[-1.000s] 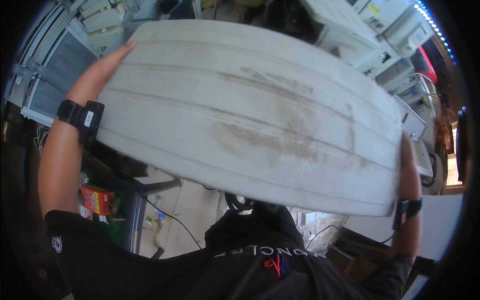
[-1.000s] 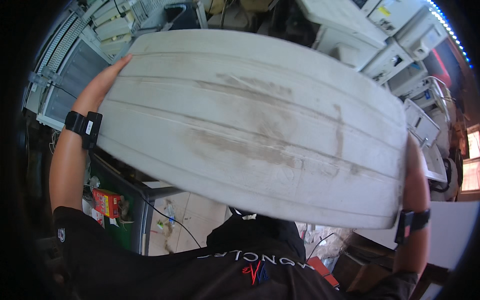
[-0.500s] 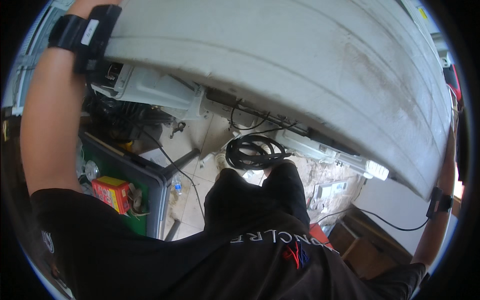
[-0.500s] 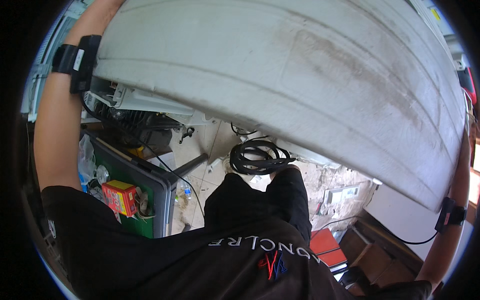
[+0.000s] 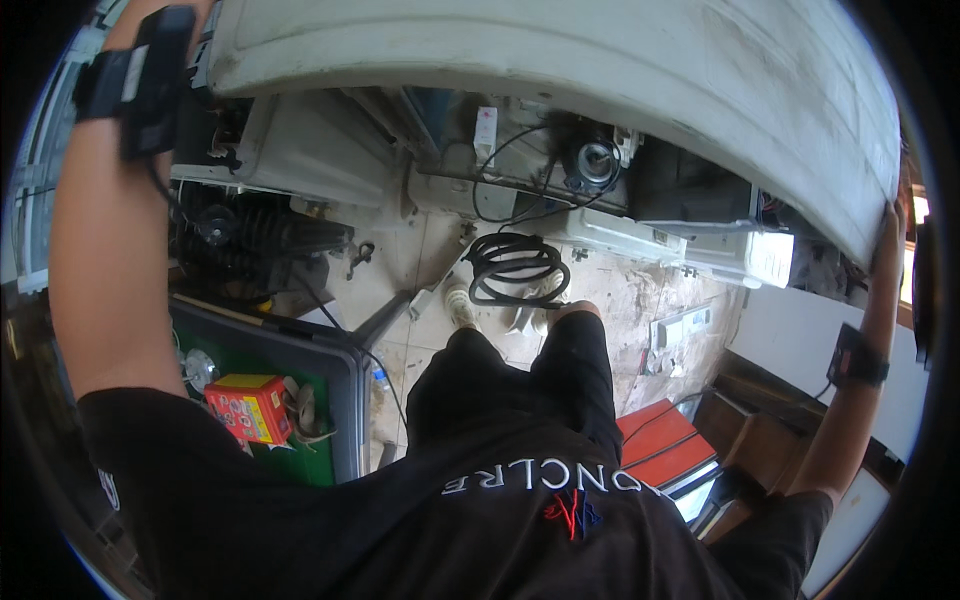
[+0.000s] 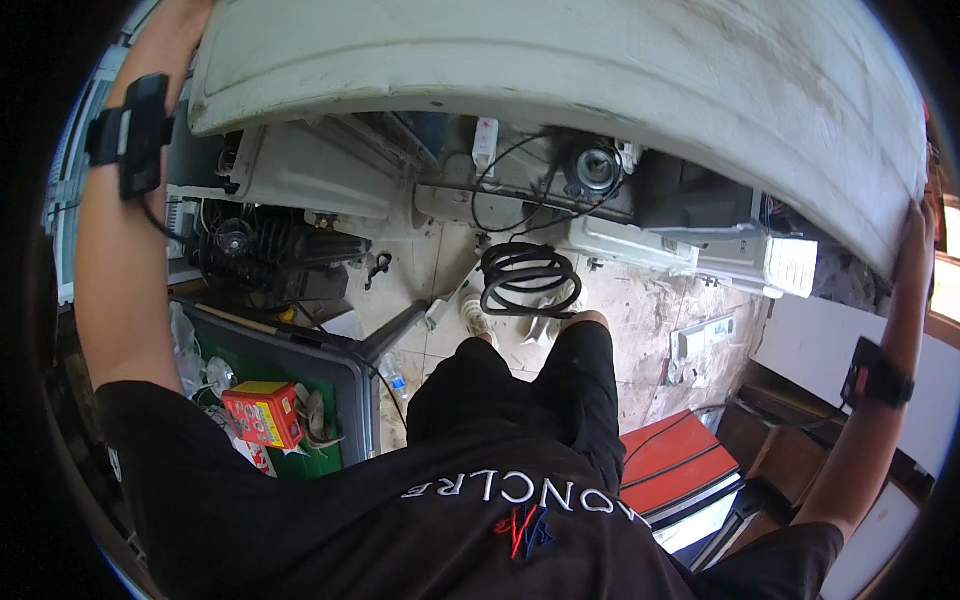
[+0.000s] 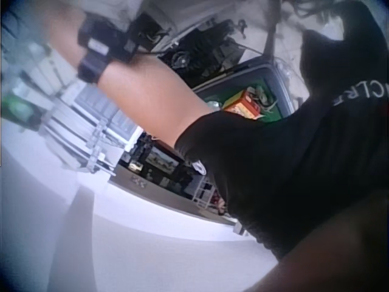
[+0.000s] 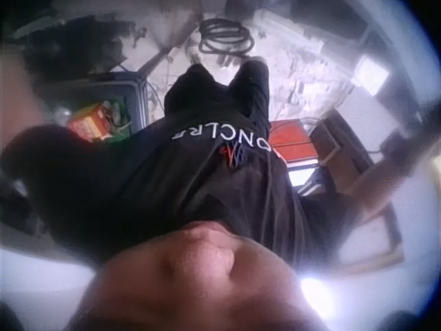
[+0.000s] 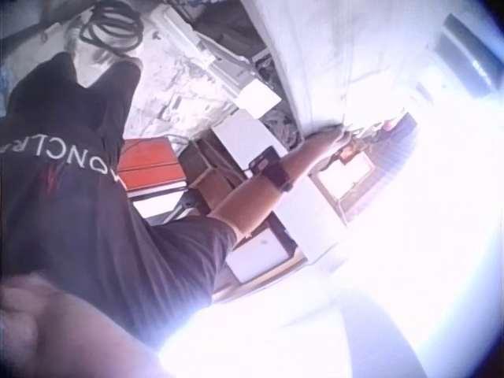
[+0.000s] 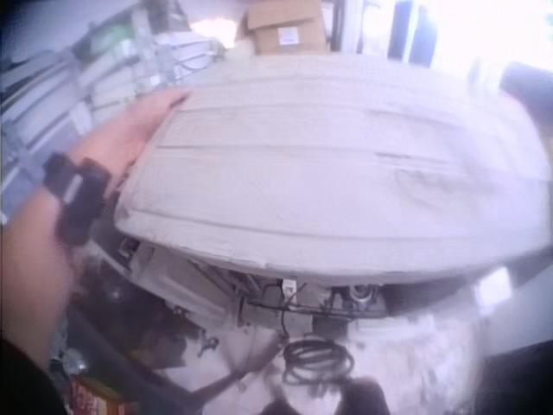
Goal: The person disassembles multiple outdoor air conditioning units by removing the top casing, disconnecting cables, and extracting internal components like the fan motor.
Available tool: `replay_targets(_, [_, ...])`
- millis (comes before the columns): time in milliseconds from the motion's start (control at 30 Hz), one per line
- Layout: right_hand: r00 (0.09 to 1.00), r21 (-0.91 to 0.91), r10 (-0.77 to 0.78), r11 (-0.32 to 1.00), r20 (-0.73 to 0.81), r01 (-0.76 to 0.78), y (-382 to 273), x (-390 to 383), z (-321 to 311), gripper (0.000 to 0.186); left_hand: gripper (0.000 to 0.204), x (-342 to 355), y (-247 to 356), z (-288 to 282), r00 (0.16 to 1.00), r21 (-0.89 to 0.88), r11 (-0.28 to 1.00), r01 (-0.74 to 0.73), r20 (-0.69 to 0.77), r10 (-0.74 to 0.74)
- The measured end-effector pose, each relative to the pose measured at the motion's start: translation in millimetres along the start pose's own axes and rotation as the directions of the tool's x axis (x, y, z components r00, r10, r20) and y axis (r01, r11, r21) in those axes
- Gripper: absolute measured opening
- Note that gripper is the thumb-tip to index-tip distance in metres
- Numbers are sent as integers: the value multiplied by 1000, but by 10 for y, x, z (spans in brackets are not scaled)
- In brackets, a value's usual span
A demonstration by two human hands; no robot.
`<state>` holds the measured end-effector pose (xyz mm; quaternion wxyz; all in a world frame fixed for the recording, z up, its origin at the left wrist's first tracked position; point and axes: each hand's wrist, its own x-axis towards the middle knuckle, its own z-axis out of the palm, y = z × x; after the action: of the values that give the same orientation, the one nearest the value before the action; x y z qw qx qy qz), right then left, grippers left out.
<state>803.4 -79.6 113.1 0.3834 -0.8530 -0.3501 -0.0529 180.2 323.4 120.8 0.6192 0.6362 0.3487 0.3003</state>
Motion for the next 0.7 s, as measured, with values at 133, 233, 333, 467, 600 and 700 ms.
replay_targets(133, [998,11,47,999,-36,-47,-25,-54,-114,66,42,241,-164,44,997,-14,1000,2,74,-1])
replay_targets(233, [997,-47,61,997,37,-59,-85,98,-72,66,42,-155,99,83,999,27,999,-43,3,43])
replay_targets(333, [992,-146,91,986,83,-78,-177,139,-192,66,47,-169,64,177,977,393,910,-133,-103,187])
replay_targets(467, [978,-176,165,974,129,-141,-709,-24,187,70,58,-479,270,623,895,645,764,27,-356,269])
replay_targets(600, [964,-137,37,991,262,-1,-744,-64,183,70,58,-872,-196,917,833,909,194,-368,229,503])
replay_targets(700, [957,-72,-34,996,290,57,-653,11,162,66,62,-1042,-298,1647,767,951,-44,-305,273,581])
